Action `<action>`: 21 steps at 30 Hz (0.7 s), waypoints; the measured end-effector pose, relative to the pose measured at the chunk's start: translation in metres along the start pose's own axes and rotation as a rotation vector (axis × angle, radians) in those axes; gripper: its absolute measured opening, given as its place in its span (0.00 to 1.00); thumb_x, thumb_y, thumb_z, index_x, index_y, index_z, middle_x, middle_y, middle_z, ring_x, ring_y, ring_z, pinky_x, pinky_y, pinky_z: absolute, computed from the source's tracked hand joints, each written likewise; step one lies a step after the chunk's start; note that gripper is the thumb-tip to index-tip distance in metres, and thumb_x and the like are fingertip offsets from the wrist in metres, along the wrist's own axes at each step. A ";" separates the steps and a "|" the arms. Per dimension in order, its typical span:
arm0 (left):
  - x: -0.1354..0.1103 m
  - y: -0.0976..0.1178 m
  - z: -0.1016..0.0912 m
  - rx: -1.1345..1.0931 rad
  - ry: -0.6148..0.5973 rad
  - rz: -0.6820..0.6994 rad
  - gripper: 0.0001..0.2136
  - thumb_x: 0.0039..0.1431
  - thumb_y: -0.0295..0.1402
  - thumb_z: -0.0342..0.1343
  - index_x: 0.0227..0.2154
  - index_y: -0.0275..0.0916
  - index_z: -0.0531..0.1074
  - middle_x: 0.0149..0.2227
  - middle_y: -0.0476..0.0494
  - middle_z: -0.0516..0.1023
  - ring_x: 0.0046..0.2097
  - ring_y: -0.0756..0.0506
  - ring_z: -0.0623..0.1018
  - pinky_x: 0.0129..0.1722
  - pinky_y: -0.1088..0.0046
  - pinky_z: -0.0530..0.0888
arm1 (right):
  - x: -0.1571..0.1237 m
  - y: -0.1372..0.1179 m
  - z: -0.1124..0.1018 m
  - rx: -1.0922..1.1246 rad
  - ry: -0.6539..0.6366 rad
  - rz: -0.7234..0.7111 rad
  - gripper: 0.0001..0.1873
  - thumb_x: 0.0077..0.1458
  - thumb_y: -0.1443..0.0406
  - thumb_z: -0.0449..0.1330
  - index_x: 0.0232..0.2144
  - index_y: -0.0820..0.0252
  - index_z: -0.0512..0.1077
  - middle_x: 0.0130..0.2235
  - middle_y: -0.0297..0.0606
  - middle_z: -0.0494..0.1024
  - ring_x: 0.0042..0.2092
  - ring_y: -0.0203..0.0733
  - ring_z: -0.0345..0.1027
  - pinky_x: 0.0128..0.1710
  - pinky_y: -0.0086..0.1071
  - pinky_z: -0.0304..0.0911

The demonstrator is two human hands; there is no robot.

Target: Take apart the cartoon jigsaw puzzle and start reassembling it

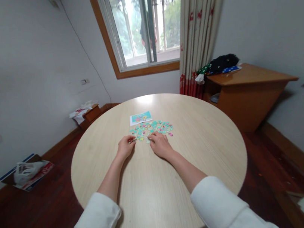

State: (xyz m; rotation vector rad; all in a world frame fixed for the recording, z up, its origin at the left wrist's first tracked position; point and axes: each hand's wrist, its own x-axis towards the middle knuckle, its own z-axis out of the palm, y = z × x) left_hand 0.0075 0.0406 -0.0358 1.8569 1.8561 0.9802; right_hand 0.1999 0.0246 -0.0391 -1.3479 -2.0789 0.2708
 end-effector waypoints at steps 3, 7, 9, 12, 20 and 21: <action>-0.001 0.001 -0.003 0.069 0.032 -0.062 0.09 0.50 0.28 0.60 0.36 0.39 0.77 0.43 0.41 0.78 0.43 0.44 0.76 0.46 0.67 0.67 | 0.000 0.001 0.000 0.007 -0.002 0.000 0.16 0.53 0.72 0.53 0.42 0.59 0.74 0.48 0.45 0.73 0.51 0.46 0.64 0.51 0.42 0.56; -0.002 0.003 -0.007 0.165 0.013 -0.093 0.08 0.53 0.29 0.58 0.36 0.40 0.78 0.43 0.41 0.78 0.45 0.44 0.76 0.47 0.67 0.66 | 0.000 0.002 0.001 0.023 -0.003 0.003 0.16 0.53 0.72 0.53 0.41 0.58 0.75 0.47 0.44 0.73 0.50 0.45 0.64 0.50 0.42 0.56; -0.003 0.004 -0.008 0.185 -0.005 -0.095 0.08 0.54 0.30 0.57 0.36 0.40 0.78 0.43 0.41 0.78 0.46 0.44 0.75 0.47 0.66 0.66 | -0.001 0.002 0.002 0.027 -0.004 0.006 0.15 0.53 0.72 0.53 0.40 0.58 0.75 0.47 0.44 0.73 0.50 0.45 0.65 0.51 0.42 0.56; -0.004 0.006 -0.009 0.217 -0.021 -0.087 0.09 0.54 0.32 0.58 0.38 0.43 0.77 0.44 0.42 0.77 0.48 0.42 0.74 0.47 0.64 0.64 | -0.001 0.002 0.002 0.032 0.001 0.007 0.14 0.53 0.72 0.54 0.39 0.59 0.76 0.47 0.44 0.73 0.50 0.46 0.65 0.51 0.42 0.57; -0.008 0.009 -0.009 0.247 -0.029 -0.079 0.06 0.54 0.33 0.57 0.34 0.44 0.76 0.40 0.45 0.76 0.47 0.43 0.72 0.45 0.65 0.63 | -0.001 0.001 0.002 0.033 0.007 0.004 0.14 0.53 0.73 0.54 0.38 0.58 0.76 0.46 0.43 0.74 0.49 0.45 0.66 0.50 0.41 0.57; -0.008 0.009 -0.009 0.249 -0.028 -0.079 0.05 0.54 0.33 0.57 0.33 0.43 0.76 0.39 0.45 0.76 0.47 0.43 0.72 0.45 0.65 0.63 | -0.001 0.001 0.002 0.031 0.002 0.005 0.14 0.53 0.72 0.54 0.38 0.58 0.76 0.46 0.43 0.74 0.49 0.44 0.66 0.50 0.41 0.57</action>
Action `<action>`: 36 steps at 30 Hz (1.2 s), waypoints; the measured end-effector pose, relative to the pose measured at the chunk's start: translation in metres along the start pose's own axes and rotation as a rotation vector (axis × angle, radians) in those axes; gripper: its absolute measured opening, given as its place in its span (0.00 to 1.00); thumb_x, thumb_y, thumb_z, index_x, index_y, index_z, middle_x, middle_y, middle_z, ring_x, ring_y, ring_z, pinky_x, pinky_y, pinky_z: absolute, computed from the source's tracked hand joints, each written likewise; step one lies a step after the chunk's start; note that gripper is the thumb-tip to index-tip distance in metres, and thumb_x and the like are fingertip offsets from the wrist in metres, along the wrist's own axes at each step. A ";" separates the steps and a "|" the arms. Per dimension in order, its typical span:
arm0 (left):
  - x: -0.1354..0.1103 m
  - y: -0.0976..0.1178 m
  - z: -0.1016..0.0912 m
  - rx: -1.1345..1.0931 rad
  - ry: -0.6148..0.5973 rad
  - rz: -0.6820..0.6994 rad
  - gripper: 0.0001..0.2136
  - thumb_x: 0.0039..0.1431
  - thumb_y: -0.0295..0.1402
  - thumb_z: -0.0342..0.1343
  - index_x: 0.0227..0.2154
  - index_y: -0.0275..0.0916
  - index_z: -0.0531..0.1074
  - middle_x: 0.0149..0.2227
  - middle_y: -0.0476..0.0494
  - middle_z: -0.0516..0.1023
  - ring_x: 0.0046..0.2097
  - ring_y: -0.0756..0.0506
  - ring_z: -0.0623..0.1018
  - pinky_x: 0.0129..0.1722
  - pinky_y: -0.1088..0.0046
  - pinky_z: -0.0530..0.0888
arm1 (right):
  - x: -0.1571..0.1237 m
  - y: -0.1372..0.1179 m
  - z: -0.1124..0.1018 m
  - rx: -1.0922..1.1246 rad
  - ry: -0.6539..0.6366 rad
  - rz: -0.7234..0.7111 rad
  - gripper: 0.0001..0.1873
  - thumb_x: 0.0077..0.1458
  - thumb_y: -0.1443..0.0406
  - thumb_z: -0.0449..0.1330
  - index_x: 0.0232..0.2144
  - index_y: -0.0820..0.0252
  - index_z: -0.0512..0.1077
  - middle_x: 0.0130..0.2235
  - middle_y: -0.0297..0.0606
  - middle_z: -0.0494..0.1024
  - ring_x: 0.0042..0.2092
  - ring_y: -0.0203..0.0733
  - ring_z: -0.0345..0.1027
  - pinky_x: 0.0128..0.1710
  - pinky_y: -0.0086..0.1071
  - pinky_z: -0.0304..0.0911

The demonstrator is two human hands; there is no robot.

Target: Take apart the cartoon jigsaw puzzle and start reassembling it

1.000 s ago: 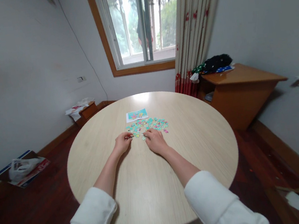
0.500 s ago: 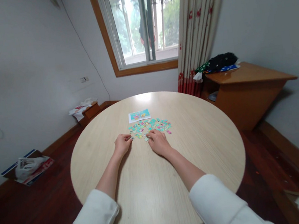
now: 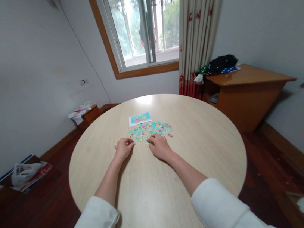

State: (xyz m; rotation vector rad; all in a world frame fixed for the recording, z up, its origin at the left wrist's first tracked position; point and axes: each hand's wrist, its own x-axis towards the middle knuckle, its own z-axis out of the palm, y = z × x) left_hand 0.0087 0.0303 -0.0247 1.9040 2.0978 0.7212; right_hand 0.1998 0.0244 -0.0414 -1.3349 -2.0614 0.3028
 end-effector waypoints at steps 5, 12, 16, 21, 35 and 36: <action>0.001 -0.001 -0.002 0.004 0.018 -0.014 0.05 0.54 0.33 0.57 0.33 0.43 0.76 0.39 0.45 0.76 0.46 0.43 0.73 0.45 0.65 0.64 | 0.000 0.001 0.000 -0.010 -0.019 0.000 0.14 0.53 0.72 0.54 0.38 0.58 0.76 0.46 0.42 0.74 0.49 0.44 0.66 0.50 0.40 0.57; 0.006 -0.021 -0.007 -0.102 0.172 -0.148 0.05 0.54 0.29 0.54 0.29 0.41 0.76 0.38 0.38 0.77 0.47 0.37 0.73 0.49 0.57 0.63 | -0.001 0.002 -0.001 -0.006 -0.020 -0.016 0.14 0.53 0.73 0.53 0.38 0.59 0.76 0.45 0.43 0.75 0.48 0.44 0.66 0.50 0.41 0.57; 0.006 -0.027 -0.008 -0.161 0.209 -0.190 0.05 0.53 0.29 0.54 0.28 0.42 0.75 0.38 0.39 0.78 0.48 0.37 0.72 0.51 0.57 0.62 | -0.001 -0.001 -0.001 -0.014 -0.012 -0.018 0.14 0.53 0.73 0.53 0.37 0.58 0.76 0.45 0.43 0.74 0.49 0.44 0.66 0.50 0.40 0.57; 0.007 -0.024 -0.006 -0.160 0.223 -0.213 0.06 0.53 0.29 0.55 0.31 0.43 0.75 0.38 0.40 0.78 0.49 0.37 0.73 0.51 0.57 0.62 | -0.007 -0.017 0.002 -0.048 0.008 -0.072 0.14 0.53 0.73 0.53 0.39 0.60 0.75 0.47 0.44 0.74 0.50 0.45 0.64 0.51 0.42 0.53; 0.022 -0.024 -0.010 -0.240 0.186 -0.170 0.07 0.53 0.28 0.52 0.28 0.40 0.75 0.35 0.41 0.80 0.43 0.41 0.77 0.48 0.61 0.66 | 0.022 -0.035 0.014 -0.274 -0.031 -0.176 0.12 0.52 0.74 0.52 0.37 0.62 0.73 0.47 0.48 0.73 0.51 0.48 0.62 0.53 0.45 0.46; 0.023 -0.023 -0.011 -0.363 0.217 -0.175 0.06 0.53 0.29 0.52 0.29 0.39 0.75 0.35 0.41 0.80 0.42 0.42 0.77 0.47 0.62 0.68 | 0.023 -0.035 0.015 -0.275 -0.024 -0.165 0.13 0.52 0.74 0.52 0.37 0.62 0.73 0.48 0.48 0.73 0.51 0.48 0.62 0.54 0.45 0.46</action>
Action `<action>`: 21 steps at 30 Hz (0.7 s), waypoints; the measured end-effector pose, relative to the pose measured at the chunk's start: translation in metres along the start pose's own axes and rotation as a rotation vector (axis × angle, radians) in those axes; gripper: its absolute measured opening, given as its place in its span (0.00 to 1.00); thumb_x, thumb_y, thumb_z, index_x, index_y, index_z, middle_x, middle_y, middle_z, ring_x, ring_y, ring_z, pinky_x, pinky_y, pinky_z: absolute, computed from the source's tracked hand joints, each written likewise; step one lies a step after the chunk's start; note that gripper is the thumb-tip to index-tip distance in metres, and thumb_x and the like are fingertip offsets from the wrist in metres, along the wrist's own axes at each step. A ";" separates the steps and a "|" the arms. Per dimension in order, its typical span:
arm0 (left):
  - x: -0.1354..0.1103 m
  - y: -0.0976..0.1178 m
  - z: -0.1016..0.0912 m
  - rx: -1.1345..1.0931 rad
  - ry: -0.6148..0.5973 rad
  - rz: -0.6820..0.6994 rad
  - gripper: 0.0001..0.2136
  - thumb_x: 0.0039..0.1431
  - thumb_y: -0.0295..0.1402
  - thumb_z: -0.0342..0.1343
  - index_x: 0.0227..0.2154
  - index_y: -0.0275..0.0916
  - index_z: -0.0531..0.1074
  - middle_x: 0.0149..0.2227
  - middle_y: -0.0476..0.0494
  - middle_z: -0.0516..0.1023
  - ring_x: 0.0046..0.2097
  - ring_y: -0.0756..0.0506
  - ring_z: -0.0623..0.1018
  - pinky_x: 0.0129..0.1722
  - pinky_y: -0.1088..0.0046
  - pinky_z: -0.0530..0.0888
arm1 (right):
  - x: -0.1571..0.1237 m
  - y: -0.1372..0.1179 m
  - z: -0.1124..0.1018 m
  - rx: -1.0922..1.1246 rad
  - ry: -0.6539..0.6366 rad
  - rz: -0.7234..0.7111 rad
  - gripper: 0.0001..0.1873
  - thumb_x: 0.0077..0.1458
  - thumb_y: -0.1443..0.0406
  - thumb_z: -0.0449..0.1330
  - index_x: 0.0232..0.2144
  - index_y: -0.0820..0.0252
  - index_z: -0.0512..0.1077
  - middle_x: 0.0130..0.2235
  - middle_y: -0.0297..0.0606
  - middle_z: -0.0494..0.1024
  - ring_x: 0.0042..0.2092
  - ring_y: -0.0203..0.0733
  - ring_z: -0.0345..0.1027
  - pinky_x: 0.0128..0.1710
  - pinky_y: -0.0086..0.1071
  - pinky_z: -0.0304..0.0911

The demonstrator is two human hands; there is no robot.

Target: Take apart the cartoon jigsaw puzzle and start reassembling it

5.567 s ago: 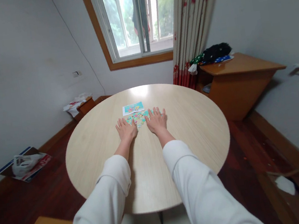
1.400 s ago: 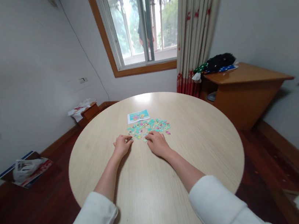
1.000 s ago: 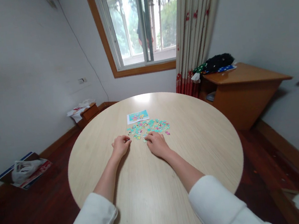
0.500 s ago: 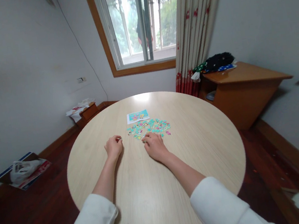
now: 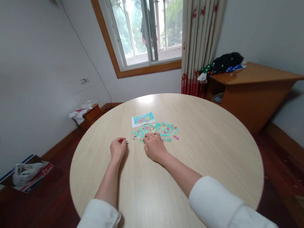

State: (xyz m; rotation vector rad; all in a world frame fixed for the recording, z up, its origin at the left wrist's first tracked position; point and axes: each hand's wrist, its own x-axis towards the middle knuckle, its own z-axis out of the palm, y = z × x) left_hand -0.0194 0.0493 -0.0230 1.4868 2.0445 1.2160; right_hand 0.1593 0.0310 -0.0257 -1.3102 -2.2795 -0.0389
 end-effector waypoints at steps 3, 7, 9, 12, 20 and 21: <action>0.001 0.009 -0.004 -0.545 0.015 -0.072 0.12 0.56 0.36 0.50 0.40 0.39 0.71 0.38 0.40 0.78 0.42 0.45 0.77 0.44 0.68 0.71 | -0.001 0.002 0.001 0.007 0.002 0.014 0.13 0.51 0.74 0.52 0.35 0.62 0.73 0.48 0.48 0.73 0.51 0.48 0.62 0.54 0.45 0.45; -0.001 0.020 -0.017 -1.115 -0.244 -0.253 0.20 0.61 0.47 0.41 0.53 0.46 0.61 0.46 0.39 0.75 0.48 0.45 0.76 0.46 0.65 0.73 | -0.002 0.003 0.000 0.030 0.001 0.012 0.12 0.50 0.75 0.52 0.33 0.61 0.74 0.47 0.47 0.74 0.51 0.47 0.63 0.54 0.45 0.45; -0.003 0.022 -0.022 -1.236 -0.342 -0.340 0.22 0.61 0.49 0.37 0.55 0.47 0.57 0.50 0.37 0.73 0.50 0.44 0.75 0.47 0.62 0.73 | -0.002 0.003 0.000 0.039 0.005 0.013 0.12 0.50 0.75 0.52 0.32 0.61 0.74 0.46 0.46 0.74 0.51 0.47 0.63 0.54 0.45 0.45; -0.004 0.019 -0.023 -1.280 -0.396 -0.460 0.23 0.61 0.50 0.36 0.55 0.46 0.56 0.51 0.34 0.71 0.50 0.44 0.75 0.47 0.61 0.72 | -0.002 0.003 0.000 0.055 0.013 0.012 0.12 0.50 0.75 0.52 0.32 0.61 0.74 0.46 0.46 0.74 0.51 0.46 0.63 0.54 0.44 0.46; 0.009 0.005 -0.025 -1.217 -0.275 -0.580 0.18 0.62 0.45 0.39 0.48 0.41 0.62 0.50 0.32 0.70 0.49 0.45 0.75 0.49 0.65 0.71 | -0.004 0.003 -0.001 0.083 0.019 -0.025 0.12 0.51 0.75 0.52 0.30 0.61 0.74 0.44 0.44 0.74 0.49 0.45 0.63 0.53 0.44 0.46; 0.009 0.004 -0.027 -1.224 -0.256 -0.590 0.17 0.62 0.45 0.39 0.47 0.41 0.63 0.48 0.32 0.71 0.49 0.44 0.75 0.48 0.65 0.72 | -0.004 0.003 -0.002 0.077 0.015 -0.031 0.11 0.51 0.75 0.52 0.30 0.61 0.74 0.43 0.44 0.74 0.48 0.45 0.63 0.52 0.43 0.47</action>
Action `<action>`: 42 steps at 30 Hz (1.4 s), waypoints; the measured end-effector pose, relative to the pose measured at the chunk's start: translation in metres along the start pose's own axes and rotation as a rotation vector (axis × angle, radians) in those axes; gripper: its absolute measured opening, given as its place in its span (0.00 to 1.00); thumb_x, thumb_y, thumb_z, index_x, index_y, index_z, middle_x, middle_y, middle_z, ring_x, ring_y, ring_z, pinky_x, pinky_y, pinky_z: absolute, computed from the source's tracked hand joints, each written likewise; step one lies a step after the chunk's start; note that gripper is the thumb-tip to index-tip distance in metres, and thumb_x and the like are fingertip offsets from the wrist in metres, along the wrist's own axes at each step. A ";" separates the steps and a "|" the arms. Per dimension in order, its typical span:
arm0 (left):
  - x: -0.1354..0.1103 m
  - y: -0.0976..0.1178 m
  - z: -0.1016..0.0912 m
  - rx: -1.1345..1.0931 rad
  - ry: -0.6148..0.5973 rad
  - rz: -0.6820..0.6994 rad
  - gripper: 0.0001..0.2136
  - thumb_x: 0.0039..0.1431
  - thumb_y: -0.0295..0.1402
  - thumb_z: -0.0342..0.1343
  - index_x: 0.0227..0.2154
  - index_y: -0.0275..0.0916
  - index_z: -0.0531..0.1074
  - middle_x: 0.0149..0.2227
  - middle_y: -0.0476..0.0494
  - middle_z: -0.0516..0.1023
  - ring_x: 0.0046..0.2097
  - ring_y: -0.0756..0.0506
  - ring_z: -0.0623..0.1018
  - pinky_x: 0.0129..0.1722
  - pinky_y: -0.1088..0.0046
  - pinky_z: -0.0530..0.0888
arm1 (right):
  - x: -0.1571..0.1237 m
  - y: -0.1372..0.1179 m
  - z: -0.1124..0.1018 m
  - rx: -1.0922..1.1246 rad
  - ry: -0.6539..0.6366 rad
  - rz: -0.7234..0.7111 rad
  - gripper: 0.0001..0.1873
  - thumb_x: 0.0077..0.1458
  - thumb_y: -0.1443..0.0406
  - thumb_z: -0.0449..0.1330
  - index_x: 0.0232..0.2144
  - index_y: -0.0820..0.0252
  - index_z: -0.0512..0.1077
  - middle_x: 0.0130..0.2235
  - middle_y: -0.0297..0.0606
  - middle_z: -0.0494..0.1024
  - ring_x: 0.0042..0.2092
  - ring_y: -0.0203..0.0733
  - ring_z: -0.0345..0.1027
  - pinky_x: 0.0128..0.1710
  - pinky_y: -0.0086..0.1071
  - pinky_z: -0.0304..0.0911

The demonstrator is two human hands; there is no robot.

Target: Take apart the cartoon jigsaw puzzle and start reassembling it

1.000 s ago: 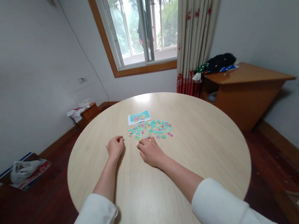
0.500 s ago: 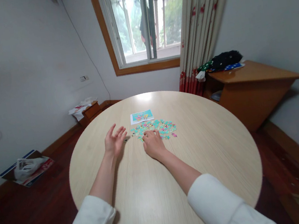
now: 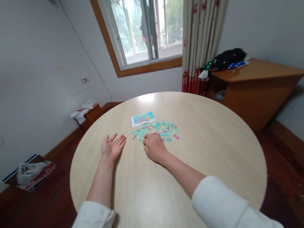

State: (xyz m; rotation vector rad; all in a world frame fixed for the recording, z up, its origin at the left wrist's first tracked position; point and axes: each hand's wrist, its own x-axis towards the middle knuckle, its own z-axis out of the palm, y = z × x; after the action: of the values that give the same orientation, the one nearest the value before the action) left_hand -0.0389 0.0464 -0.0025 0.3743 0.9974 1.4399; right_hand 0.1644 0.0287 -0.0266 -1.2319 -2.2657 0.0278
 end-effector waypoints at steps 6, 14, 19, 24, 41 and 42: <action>-0.002 0.004 0.000 -0.092 0.038 0.073 0.12 0.61 0.41 0.42 0.38 0.41 0.66 0.37 0.39 0.73 0.41 0.46 0.76 0.46 0.65 0.73 | 0.000 -0.006 -0.003 -0.028 -0.063 -0.036 0.12 0.54 0.73 0.52 0.31 0.61 0.76 0.38 0.43 0.74 0.46 0.45 0.63 0.49 0.41 0.49; -0.015 -0.003 0.009 0.125 -0.311 -0.192 0.16 0.62 0.32 0.42 0.18 0.38 0.62 0.17 0.51 0.57 0.19 0.53 0.61 0.24 0.74 0.68 | -0.004 -0.017 -0.007 0.004 -0.184 -0.126 0.17 0.58 0.70 0.52 0.45 0.53 0.74 0.49 0.44 0.72 0.52 0.46 0.60 0.52 0.45 0.46; -0.015 -0.006 0.006 0.242 -0.371 -0.398 0.14 0.60 0.30 0.45 0.20 0.36 0.66 0.17 0.48 0.65 0.18 0.53 0.64 0.17 0.77 0.65 | -0.003 -0.012 -0.006 0.027 -0.101 -0.068 0.19 0.57 0.72 0.50 0.48 0.55 0.71 0.49 0.43 0.74 0.53 0.45 0.62 0.54 0.45 0.44; -0.007 0.000 -0.004 0.317 -0.459 -0.536 0.14 0.62 0.32 0.44 0.37 0.28 0.72 0.35 0.32 0.79 0.23 0.49 0.76 0.19 0.76 0.70 | -0.001 -0.003 -0.006 0.022 -0.061 0.016 0.19 0.53 0.75 0.50 0.43 0.57 0.72 0.50 0.44 0.74 0.54 0.46 0.61 0.55 0.45 0.44; -0.005 0.009 -0.011 0.212 -0.352 -0.384 0.13 0.59 0.30 0.52 0.47 0.35 0.68 0.40 0.33 0.79 0.22 0.50 0.77 0.20 0.76 0.74 | -0.002 -0.006 -0.009 0.036 -0.106 0.030 0.17 0.52 0.75 0.50 0.42 0.59 0.72 0.51 0.43 0.74 0.56 0.46 0.60 0.55 0.45 0.44; -0.007 0.008 -0.009 0.216 -0.345 -0.360 0.12 0.58 0.29 0.53 0.45 0.35 0.69 0.40 0.33 0.79 0.22 0.50 0.76 0.20 0.76 0.74 | -0.002 -0.006 -0.009 0.035 -0.107 0.026 0.17 0.52 0.75 0.50 0.41 0.59 0.72 0.51 0.44 0.74 0.56 0.46 0.60 0.55 0.45 0.45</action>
State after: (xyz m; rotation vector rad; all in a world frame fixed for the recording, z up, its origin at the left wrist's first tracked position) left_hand -0.0494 0.0383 0.0009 0.5494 0.8854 0.9092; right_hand 0.1647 0.0215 -0.0184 -1.2692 -2.3297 0.1451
